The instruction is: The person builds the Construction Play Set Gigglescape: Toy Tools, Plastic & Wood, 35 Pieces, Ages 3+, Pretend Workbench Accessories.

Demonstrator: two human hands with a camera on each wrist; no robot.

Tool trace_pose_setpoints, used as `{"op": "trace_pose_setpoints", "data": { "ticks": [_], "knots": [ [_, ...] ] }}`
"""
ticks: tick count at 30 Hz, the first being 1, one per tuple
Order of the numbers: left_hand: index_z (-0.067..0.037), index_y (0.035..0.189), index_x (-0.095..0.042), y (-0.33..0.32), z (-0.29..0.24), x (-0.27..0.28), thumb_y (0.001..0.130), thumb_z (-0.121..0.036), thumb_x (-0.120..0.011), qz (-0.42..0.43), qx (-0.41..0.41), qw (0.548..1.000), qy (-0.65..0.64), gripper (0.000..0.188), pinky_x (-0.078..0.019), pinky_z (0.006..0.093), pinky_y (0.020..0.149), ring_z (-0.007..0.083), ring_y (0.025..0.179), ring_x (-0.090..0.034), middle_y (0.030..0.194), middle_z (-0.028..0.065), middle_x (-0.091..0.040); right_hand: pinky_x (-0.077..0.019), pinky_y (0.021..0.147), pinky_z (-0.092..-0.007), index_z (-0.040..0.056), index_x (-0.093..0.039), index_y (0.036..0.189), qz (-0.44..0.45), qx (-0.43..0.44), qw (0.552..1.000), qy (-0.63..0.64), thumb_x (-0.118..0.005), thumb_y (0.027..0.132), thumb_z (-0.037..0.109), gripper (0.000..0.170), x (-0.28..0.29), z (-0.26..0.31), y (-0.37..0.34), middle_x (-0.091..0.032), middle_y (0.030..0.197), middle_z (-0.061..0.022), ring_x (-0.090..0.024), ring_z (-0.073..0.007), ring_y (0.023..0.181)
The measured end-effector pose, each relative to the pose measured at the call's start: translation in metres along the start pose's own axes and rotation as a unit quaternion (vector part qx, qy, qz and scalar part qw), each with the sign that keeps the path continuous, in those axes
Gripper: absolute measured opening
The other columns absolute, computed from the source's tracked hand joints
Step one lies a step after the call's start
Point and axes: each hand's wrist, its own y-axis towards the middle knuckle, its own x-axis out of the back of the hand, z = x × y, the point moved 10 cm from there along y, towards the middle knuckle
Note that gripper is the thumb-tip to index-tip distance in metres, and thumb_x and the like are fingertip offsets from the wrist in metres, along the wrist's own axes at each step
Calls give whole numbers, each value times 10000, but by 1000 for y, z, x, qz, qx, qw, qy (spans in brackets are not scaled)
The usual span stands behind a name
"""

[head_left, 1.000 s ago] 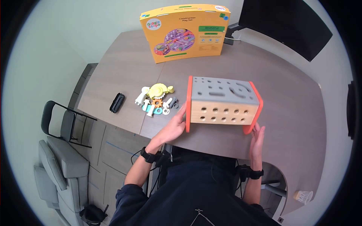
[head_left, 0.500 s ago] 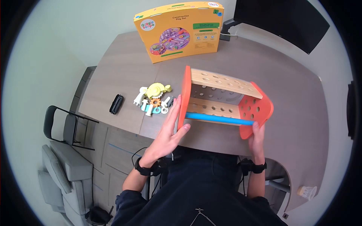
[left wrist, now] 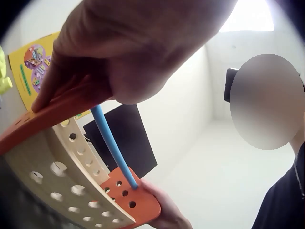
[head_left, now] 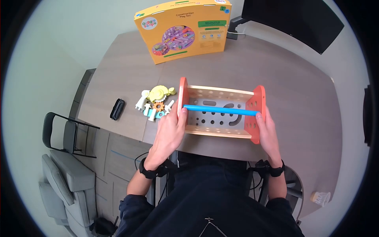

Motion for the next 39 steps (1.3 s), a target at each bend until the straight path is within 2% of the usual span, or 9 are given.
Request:
{"op": "trace_pose_setpoints", "data": {
  "ticks": [9, 17, 21, 22, 27, 30, 33, 36, 39],
  "knots": [
    [-4, 1319, -614, 12, 13, -28, 1145, -370, -422, 74, 31, 997, 20, 449, -528, 527, 763, 441, 795, -720, 773, 256, -686, -462, 1103, -421, 25, -483, 1556, 44, -74, 996, -15, -399, 1163, 376, 533, 5, -50, 19, -691, 1319, -218, -657, -317, 1238],
    [0, 1423, -540, 14, 18, -35, 1158, -401, -395, 103, 27, 994, 6, 502, -544, 524, 760, 430, 756, -726, 746, 204, -707, -446, 1116, -401, 14, -493, 1544, 24, -73, 997, 29, -391, 1171, 351, 514, 2, -60, 20, -679, 1340, -188, -625, -277, 1243],
    [1, 1452, -575, 24, 59, -29, 1178, -379, -372, 63, -79, 990, -103, 511, -608, 430, 795, 343, 875, -777, 1071, 211, -776, -452, 1108, -397, 10, -512, 1531, 15, -74, 996, 38, -380, 1175, 354, 513, 4, -66, 20, -674, 1356, -172, -620, -261, 1243],
    [-6, 1442, -602, 23, 63, -12, 1179, -325, -411, 54, -50, 995, -71, 456, -622, 410, 836, 305, 966, -783, 1278, 218, -739, -452, 1108, -396, 14, -517, 1530, -18, -56, 998, 13, -394, 1170, 331, 495, 8, -59, 21, -675, 1358, -172, -620, -260, 1250],
    [-96, 1334, -651, 37, 104, 59, 995, -34, -575, -72, -73, 950, 294, 353, -606, 494, 711, 395, 873, -752, 1184, 203, -637, -509, 1017, -391, 27, -615, 1416, -223, 127, 957, -137, -523, 1106, 161, 350, 34, 14, -5, -698, 1299, -167, -667, -241, 1181],
    [-134, 1328, -668, 46, 147, 66, 999, -55, -586, -58, -59, 931, 355, 349, -596, 499, 667, 396, 812, -741, 1129, 180, -640, -566, 856, -391, 39, -695, 1241, -95, 236, 956, -149, -625, 1007, 55, 244, 5, 48, -43, -728, 1127, -142, -717, -259, 990],
    [-145, 1336, -676, 51, 155, 67, 1006, -70, -574, -50, -66, 923, 375, 353, -596, 497, 652, 393, 774, -740, 1112, 174, -653, -572, 703, -409, 62, -730, 1103, 162, 311, 928, -122, -701, 935, 70, 171, -98, 103, -70, -676, 869, -102, -694, -300, 780],
    [-129, 1341, -673, 51, 161, 63, 994, -58, -574, -51, -78, 916, 389, 368, -599, 493, 645, 391, 776, -747, 1107, 171, -654, -574, 796, -462, 17, -641, 1320, 314, 263, 900, -152, -663, 1023, 166, 333, -192, 88, -79, -660, 1017, -161, -708, -374, 934],
    [-113, 1346, -668, 53, 167, 60, 972, -34, -577, -61, -106, 910, 397, 393, -601, 490, 641, 390, 786, -754, 1103, 174, -654, -583, 846, -495, -78, -537, 1422, 338, 250, 882, -213, -622, 1037, 161, 461, -270, 42, -66, -644, 1097, -222, -710, -408, 979]
  ]
}}
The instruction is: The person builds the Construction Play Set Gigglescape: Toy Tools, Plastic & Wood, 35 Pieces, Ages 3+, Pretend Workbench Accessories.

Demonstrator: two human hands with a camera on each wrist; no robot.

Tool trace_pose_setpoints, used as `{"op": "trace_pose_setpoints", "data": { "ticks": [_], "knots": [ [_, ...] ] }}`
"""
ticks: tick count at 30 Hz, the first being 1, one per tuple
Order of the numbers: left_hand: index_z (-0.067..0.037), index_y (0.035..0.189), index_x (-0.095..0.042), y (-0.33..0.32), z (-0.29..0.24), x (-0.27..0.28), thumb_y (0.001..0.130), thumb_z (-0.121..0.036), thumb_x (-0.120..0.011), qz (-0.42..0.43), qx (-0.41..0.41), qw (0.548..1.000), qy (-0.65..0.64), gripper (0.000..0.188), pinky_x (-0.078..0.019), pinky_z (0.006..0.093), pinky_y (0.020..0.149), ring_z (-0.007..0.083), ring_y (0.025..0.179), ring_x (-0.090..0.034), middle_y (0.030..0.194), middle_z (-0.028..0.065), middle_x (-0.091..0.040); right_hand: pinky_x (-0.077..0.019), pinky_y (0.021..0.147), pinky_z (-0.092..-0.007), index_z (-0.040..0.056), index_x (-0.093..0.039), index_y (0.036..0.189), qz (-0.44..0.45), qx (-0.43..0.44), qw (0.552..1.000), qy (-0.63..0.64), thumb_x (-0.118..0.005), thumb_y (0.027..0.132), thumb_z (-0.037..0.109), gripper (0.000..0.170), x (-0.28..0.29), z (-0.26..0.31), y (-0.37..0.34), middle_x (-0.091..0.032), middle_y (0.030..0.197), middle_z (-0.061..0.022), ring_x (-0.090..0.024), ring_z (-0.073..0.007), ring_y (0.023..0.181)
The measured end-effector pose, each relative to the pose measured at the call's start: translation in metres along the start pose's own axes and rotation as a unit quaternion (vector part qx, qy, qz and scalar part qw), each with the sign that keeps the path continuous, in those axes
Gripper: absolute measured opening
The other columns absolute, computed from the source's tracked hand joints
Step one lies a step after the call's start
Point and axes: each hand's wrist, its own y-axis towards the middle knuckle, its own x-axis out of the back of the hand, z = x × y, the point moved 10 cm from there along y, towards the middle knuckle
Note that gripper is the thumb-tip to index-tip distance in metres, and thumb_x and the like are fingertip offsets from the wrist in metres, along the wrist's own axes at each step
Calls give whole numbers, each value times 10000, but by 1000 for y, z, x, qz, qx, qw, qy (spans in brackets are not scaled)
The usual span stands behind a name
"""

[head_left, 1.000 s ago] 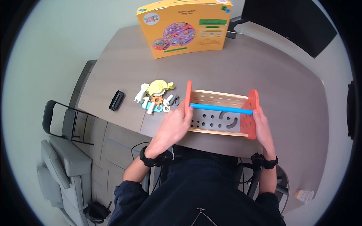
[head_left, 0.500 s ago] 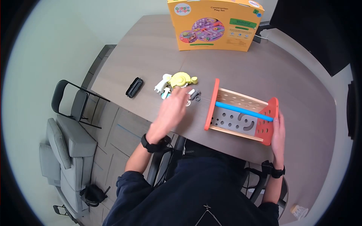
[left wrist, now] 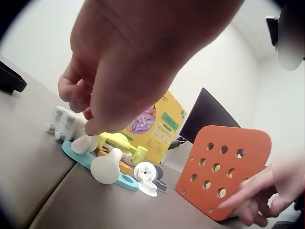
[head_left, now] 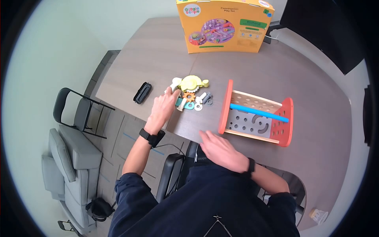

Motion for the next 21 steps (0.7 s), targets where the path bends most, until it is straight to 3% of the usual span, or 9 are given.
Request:
{"op": "trace_pose_setpoints", "data": {
  "ticks": [3, 7, 10, 13, 16, 19, 21],
  "knots": [
    [-117, 1329, -672, 1, 1, -3, 940, -7, -580, 0, -11, 1000, 3, 414, -601, 492, 640, 383, 791, -758, 1097, 181, -651, -609, 822, -495, -176, -433, 1473, -45, 22, 998, -42, -604, 1029, 135, 568, -27, 5, 41, -629, 1113, -278, -720, -414, 970],
    [-118, 1283, -660, 2, 2, -5, 945, -17, -584, -1, -21, 1000, 3, 361, -598, 497, 634, 384, 787, -757, 1093, 176, -646, -639, 712, -453, -214, -367, 1517, -79, -83, 984, -135, -629, 981, 102, 675, -41, -23, 86, -641, 1072, -283, -739, -376, 902],
    [-118, 1264, -648, 5, 1, -6, 952, -26, -586, 6, -18, 1000, -1, 332, -595, 501, 629, 383, 788, -756, 1086, 169, -642, -645, 736, -449, -216, -359, 1522, -107, -128, 973, -158, -633, 968, 97, 693, -53, -40, 100, -648, 1068, -270, -739, -378, 903],
    [-120, 1263, -644, 8, 0, -5, 960, -35, -587, 7, -21, 1000, 5, 320, -592, 502, 627, 381, 793, -757, 1079, 164, -638, -646, 733, -446, -225, -378, 1503, -129, -158, 966, -158, -620, 974, 91, 662, -54, -49, 101, -654, 1058, -262, -738, -389, 901],
    [-119, 1258, -648, 8, 1, -8, 966, -44, -589, 14, -26, 1000, 7, 307, -592, 502, 638, 383, 801, -757, 1081, 163, -638, -645, 770, -428, -208, -444, 1450, -121, -136, 973, -141, -652, 918, 32, 621, -49, -44, 94, -636, 1150, -269, -719, -375, 948],
    [-105, 1228, -654, 10, 0, -7, 969, -57, -594, 8, -38, 999, -6, 270, -592, 504, 659, 391, 812, -757, 1096, 164, -636, -634, 807, -328, -135, -586, 1323, -116, -56, 963, -236, -682, 862, 8, 492, -32, -13, 76, -617, 1144, -198, -681, -270, 994],
    [-104, 1215, -655, 11, 2, -9, 968, -57, -596, 16, -35, 999, -4, 259, -590, 508, 659, 395, 811, -755, 1097, 163, -634, -614, 835, -320, -90, -618, 1269, -121, -33, 957, -261, -697, 846, 21, 444, -25, -3, 65, -597, 1137, -172, -655, -250, 1012]
  ]
}}
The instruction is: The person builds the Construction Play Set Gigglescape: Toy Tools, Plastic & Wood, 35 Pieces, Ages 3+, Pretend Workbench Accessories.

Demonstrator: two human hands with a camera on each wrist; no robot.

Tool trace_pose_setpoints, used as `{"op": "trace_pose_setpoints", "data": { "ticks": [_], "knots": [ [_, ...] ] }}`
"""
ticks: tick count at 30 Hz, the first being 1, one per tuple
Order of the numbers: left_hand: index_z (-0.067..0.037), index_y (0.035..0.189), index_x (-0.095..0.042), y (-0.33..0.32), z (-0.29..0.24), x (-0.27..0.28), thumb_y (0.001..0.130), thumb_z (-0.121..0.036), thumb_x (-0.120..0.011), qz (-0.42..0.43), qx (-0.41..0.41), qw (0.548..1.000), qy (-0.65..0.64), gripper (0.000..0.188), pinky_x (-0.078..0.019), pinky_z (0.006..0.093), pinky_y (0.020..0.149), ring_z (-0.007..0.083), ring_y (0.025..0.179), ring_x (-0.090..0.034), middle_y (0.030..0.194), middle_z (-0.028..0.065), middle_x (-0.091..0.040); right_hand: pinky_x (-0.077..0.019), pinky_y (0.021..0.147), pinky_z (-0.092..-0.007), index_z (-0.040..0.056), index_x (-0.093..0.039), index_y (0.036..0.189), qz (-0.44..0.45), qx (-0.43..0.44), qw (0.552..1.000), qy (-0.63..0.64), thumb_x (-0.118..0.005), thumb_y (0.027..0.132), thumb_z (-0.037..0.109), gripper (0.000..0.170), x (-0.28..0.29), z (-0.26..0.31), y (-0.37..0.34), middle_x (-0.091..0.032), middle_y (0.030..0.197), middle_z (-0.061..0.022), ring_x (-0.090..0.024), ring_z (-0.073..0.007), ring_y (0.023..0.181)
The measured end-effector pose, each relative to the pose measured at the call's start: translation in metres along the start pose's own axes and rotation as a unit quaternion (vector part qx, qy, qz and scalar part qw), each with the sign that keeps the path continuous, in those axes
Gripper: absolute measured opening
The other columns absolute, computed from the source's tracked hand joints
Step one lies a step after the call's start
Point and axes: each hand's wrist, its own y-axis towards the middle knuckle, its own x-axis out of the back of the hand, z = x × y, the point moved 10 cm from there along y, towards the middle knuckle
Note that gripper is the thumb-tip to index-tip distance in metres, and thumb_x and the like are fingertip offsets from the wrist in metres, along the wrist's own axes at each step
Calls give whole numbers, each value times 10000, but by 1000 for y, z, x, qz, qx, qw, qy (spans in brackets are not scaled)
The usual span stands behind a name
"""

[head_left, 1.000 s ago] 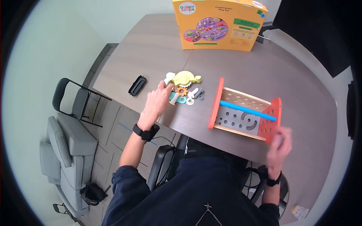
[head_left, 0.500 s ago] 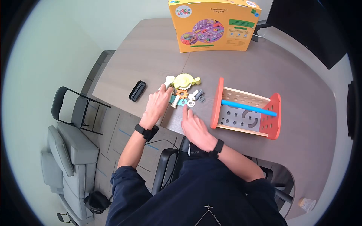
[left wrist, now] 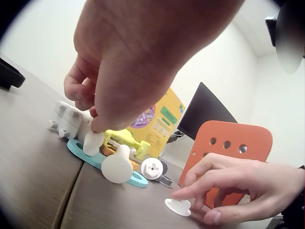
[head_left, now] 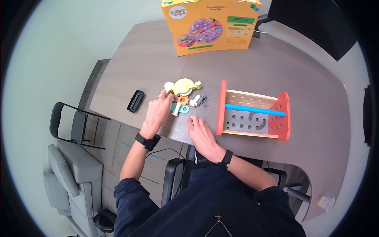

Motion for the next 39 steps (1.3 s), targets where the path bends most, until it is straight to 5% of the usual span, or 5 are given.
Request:
{"op": "trace_pose_setpoints", "data": {
  "ticks": [8, 15, 23, 26, 39],
  "knots": [
    [-82, 1206, -617, -9, -5, 39, 999, -61, -623, -46, 0, 999, 6, 208, -600, 484, 623, 355, 796, -760, 1133, 152, -619, -592, 890, -384, -7, -602, 1136, 32, 43, 996, 75, -697, 785, -50, 366, -14, -1, -13, -598, 1068, -142, -645, -287, 1026],
    [-66, 1208, -662, -38, -39, 52, 1039, -181, -669, -13, 107, 973, -204, 205, -565, 509, 680, 375, 807, -743, 1037, 176, -736, -597, 902, -386, 3, -648, 1215, 49, 107, 947, 300, -671, 934, 15, 282, 56, -2, -60, -635, 1113, -127, -684, -285, 1068],
    [15, 1219, -697, -39, -90, -16, 1040, -202, -690, 77, 141, 874, -459, 281, -590, 387, 815, 231, 879, -744, 989, 154, -782, -612, 883, -363, -18, -704, 1170, 34, -141, 891, 430, -705, 1025, 106, 191, 136, -124, -91, -734, 1147, -119, -757, -270, 983],
    [11, 1205, -669, -42, -90, -45, 1035, -235, -708, 105, 190, 841, -496, 302, -580, 358, 763, 177, 830, -736, 920, 119, -776, -588, 840, -436, -4, -681, 1172, 22, -122, 937, 327, -668, 1043, 134, 190, 125, -130, -76, -717, 1113, -165, -745, -329, 970],
    [30, 1145, -660, -52, -99, -70, 1029, -193, -737, 90, 231, 767, -592, 264, -574, 297, 789, 109, 860, -714, 951, 94, -780, -613, 817, -442, -37, -672, 1166, 64, -227, 902, 362, -674, 1027, 132, 219, 66, -167, -71, -773, 1033, -212, -777, -339, 920]
  ]
}}
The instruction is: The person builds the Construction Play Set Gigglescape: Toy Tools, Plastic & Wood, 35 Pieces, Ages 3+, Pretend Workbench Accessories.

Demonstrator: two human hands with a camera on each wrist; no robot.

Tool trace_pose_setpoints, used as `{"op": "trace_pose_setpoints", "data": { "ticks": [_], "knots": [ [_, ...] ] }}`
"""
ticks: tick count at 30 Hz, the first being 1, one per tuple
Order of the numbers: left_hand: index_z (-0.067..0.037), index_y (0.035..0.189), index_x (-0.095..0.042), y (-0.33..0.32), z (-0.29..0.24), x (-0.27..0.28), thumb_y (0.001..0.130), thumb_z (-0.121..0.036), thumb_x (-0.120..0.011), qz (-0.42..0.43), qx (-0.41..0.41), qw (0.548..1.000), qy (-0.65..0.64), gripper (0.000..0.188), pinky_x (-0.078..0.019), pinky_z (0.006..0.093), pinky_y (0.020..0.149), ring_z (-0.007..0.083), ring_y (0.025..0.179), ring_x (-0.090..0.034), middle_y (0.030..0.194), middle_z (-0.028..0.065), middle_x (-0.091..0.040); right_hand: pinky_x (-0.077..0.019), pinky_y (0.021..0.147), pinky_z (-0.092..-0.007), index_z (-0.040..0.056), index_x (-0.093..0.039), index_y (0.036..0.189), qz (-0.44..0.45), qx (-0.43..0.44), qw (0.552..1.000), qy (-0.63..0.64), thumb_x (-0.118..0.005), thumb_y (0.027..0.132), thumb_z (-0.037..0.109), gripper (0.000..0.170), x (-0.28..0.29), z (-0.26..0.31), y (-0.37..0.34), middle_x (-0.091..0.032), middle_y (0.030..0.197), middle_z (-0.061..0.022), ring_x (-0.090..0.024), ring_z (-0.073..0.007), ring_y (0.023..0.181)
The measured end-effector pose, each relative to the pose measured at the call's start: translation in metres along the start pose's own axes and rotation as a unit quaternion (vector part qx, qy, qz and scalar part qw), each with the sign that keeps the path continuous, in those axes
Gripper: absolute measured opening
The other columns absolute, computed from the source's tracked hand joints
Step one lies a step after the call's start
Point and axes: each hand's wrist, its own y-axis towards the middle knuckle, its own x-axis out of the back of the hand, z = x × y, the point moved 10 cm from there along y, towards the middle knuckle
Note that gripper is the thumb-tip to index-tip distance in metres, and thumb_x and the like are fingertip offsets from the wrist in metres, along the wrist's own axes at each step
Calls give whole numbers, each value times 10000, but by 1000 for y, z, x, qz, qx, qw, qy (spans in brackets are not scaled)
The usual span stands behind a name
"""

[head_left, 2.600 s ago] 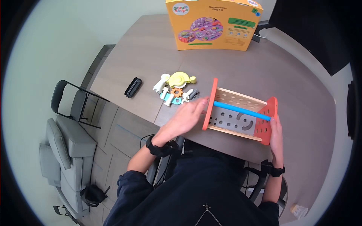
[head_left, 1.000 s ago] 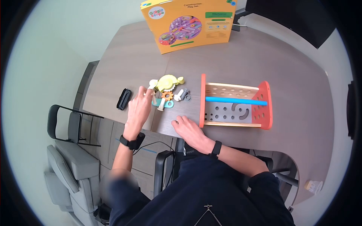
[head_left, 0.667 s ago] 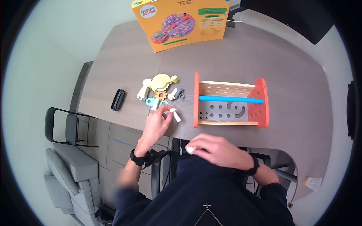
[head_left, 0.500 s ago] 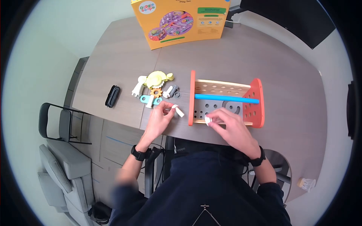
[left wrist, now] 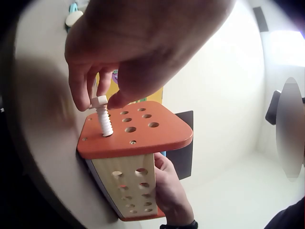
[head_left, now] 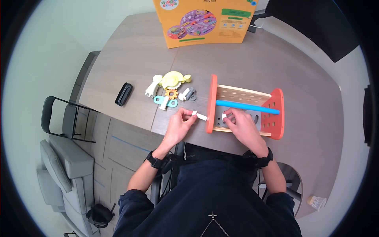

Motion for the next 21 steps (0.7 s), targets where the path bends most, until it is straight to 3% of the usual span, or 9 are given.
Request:
{"op": "trace_pose_setpoints", "data": {
  "ticks": [2, 6, 9, 12, 15, 18, 21],
  "knots": [
    [28, 1128, -648, -3, 0, -6, 1037, -145, -735, 16, 19, 1000, 2, 214, -590, 271, 823, 96, 907, -719, 1027, 88, -781, -615, 813, -441, -44, -670, 1159, 19, -9, 1000, -6, -677, 1024, 132, 221, 0, -8, 2, -777, 1032, -212, -780, -334, 923],
    [28, 1129, -655, -2, 8, -12, 1038, -164, -737, 8, 7, 1000, -7, 228, -579, 277, 799, 98, 872, -708, 976, 84, -770, -598, 827, -435, -60, -658, 1112, 113, -51, 992, 18, -691, 1003, 123, 216, -4, -6, 4, -771, 1023, -199, -776, -319, 936],
    [29, 1125, -667, -4, 13, -15, 1035, -197, -740, 1, 1, 999, -42, 253, -555, 283, 756, 98, 818, -689, 894, 77, -762, -577, 851, -445, -70, -648, 1089, 117, 15, 992, -35, -704, 976, 120, 229, -11, -1, 16, -757, 1017, -196, -758, -321, 955],
    [28, 1108, -665, -4, 12, -15, 1037, -200, -741, -2, 5, 999, -47, 250, -553, 280, 754, 95, 815, -686, 889, 71, -757, -564, 897, -422, -64, -650, 1203, 162, 3, 986, -26, -711, 979, 144, 311, -31, -11, 28, -739, 1080, -194, -729, -288, 974],
    [26, 1100, -662, -8, 11, -16, 1037, -207, -744, 0, 6, 999, -42, 255, -553, 281, 752, 94, 810, -685, 887, 70, -757, -564, 910, -425, -56, -650, 1245, 161, 18, 987, -12, -725, 981, 163, 352, -36, -7, 34, -742, 1085, -188, -726, -301, 1003],
    [18, 1108, -657, -8, 10, -16, 1035, -218, -750, 10, 2, 1000, -18, 264, -554, 281, 752, 96, 812, -686, 888, 69, -756, -566, 860, -452, -58, -631, 1160, 148, 27, 988, 24, -716, 958, 123, 284, -43, -11, 38, -747, 1019, -196, -735, -344, 973],
    [6, 1130, -640, -9, 11, -17, 1046, -237, -738, 34, -8, 999, -7, 276, -558, 282, 751, 101, 827, -690, 913, 69, -750, -564, 856, -451, -57, -632, 1172, 142, 20, 989, 34, -729, 948, 109, 296, -41, -4, 38, -742, 1018, -192, -728, -335, 959]
  ]
}}
